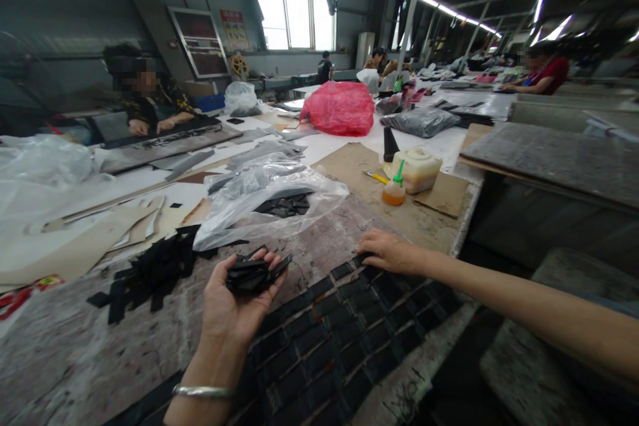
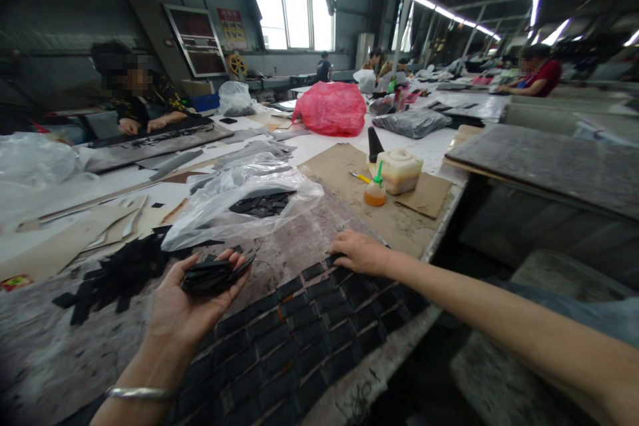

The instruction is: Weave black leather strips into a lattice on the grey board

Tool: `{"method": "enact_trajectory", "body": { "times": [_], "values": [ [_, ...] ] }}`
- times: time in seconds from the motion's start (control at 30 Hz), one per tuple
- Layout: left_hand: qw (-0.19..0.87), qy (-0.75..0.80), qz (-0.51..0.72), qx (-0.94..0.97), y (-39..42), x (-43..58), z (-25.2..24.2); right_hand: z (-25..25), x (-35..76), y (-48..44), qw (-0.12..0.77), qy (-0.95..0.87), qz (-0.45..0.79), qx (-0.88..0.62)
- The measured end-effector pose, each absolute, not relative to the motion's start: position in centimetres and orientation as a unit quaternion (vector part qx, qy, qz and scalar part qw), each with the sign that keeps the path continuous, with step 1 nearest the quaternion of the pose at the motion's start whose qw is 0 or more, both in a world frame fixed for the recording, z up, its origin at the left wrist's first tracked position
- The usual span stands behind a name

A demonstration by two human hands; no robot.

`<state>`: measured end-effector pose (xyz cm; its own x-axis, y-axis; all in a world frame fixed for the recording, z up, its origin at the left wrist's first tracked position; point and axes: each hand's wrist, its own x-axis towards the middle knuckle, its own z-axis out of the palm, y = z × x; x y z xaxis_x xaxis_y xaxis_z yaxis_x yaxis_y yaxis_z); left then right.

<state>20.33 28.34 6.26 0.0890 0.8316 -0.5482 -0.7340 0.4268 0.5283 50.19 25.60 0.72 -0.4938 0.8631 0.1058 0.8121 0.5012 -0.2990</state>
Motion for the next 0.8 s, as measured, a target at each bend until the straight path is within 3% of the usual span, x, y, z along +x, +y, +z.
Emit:
{"method": "enact_trajectory", "body": {
  "times": [0.8],
  "values": [
    [0.725, 0.417, 0.544, 0.065, 27.1, 18.8, 6.5, 1.4, 45.7, 25.9, 0.075, -0.876, 0.129, -0.459]
  ]
}}
